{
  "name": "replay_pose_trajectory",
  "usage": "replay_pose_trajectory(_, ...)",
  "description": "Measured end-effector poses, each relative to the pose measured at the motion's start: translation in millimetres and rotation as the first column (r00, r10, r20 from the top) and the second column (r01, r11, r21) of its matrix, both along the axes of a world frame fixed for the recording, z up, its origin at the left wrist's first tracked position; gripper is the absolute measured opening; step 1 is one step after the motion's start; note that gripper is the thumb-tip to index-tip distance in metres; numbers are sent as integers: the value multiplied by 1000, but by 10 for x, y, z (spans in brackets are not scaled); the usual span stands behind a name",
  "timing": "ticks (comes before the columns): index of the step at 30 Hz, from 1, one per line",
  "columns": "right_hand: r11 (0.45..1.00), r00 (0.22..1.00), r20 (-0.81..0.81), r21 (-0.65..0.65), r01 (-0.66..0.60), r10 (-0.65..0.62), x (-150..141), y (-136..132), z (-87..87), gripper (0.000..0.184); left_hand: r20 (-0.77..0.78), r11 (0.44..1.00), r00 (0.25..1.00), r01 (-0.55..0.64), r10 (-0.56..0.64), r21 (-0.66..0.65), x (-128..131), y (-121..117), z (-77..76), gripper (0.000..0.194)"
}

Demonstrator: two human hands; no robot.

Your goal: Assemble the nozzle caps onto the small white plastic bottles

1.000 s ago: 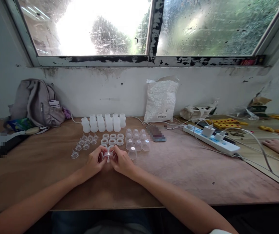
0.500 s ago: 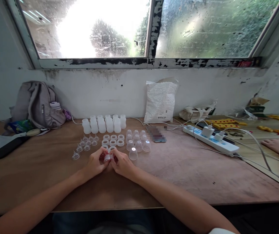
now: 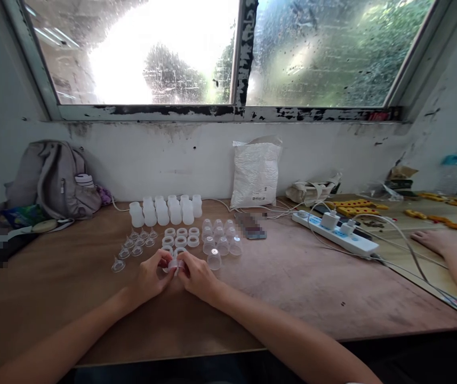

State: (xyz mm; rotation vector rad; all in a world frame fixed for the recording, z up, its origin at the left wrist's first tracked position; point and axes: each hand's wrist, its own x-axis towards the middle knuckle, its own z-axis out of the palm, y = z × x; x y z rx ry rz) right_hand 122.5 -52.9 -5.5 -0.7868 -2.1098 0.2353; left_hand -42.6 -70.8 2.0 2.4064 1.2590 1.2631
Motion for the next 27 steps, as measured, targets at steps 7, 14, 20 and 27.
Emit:
replay_pose_trajectory(7, 999, 997, -83, -34, -13, 10, 7, 20, 5, 12, 50, 999, 999, 9, -7, -33, -7, 21, 17, 12)
replay_pose_trajectory(14, 986, 987, -36, -61, -158, 156, 28, -65, 81, 26, -65, 998, 996, -63, 65, 28, -45, 36, -8, 8)
replay_pose_trajectory(20, 993, 990, -89, -41, -113, 109, 17, -36, 71, 20, -53, 996, 995, -85, 86, 24, -57, 28, 16, 11)
replay_pose_trajectory(27, 972, 975, -60, -79, -221, 216, 10, -89, 42, 28, -128, 988, 986, -123, 111, -95, -64, 33, 19, 18)
